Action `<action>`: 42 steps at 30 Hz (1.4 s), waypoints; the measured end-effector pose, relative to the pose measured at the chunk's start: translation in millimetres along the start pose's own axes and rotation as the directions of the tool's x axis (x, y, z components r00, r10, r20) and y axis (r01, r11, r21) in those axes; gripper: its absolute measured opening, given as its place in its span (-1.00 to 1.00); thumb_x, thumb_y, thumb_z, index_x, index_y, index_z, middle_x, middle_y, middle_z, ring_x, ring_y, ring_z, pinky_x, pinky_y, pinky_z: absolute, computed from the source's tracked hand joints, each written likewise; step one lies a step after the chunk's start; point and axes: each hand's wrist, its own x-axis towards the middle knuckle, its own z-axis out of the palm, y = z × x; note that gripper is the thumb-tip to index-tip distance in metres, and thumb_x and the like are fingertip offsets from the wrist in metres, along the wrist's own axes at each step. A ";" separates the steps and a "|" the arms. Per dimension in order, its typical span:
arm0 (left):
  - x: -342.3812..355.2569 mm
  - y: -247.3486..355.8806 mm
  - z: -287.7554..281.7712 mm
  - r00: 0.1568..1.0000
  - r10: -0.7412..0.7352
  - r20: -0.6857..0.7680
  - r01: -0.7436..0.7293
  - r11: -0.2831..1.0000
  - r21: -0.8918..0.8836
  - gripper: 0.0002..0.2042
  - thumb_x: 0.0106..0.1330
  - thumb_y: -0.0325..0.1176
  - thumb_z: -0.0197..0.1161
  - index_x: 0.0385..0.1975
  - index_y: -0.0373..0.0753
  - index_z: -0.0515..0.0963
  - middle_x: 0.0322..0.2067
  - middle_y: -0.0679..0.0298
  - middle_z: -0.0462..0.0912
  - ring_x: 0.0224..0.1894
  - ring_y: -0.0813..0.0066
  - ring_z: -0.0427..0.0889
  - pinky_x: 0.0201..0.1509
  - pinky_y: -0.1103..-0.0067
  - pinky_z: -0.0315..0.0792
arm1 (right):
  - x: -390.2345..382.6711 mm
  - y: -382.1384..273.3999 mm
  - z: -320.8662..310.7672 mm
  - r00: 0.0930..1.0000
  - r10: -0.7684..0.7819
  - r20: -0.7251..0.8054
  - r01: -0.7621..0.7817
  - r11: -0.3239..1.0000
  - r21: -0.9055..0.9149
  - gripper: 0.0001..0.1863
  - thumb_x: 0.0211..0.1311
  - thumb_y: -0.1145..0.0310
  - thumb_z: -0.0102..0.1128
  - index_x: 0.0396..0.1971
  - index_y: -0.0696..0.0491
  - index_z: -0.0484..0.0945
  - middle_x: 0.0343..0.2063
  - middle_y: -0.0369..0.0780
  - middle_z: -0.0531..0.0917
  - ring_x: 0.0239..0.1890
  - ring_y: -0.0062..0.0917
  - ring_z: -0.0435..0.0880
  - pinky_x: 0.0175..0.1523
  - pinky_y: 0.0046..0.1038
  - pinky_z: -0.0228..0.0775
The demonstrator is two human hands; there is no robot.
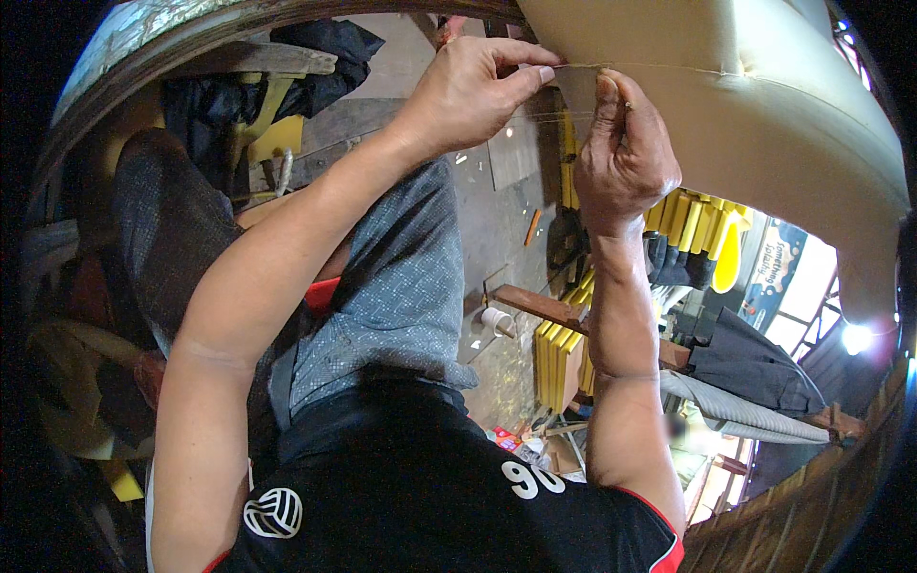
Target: The person hand-sews a seam on a large beige upholstered piece using a needle and thread. They repeatedly insert the needle, pull the thread through, and tighten the stitches along the seam.
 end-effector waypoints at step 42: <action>7.6 26.0 7.2 0.920 0.318 0.232 -0.317 0.251 0.915 -0.83 0.23 -0.29 0.35 -0.30 -0.25 0.63 -0.34 0.06 0.70 -0.24 0.02 0.67 -0.12 0.25 0.57 | -6.0 -9.1 5.6 0.700 0.671 0.242 -0.549 0.290 0.784 -0.65 0.38 0.40 0.30 0.11 0.18 0.61 -0.38 -0.15 0.77 -0.39 -0.51 0.76 -0.27 -0.52 0.58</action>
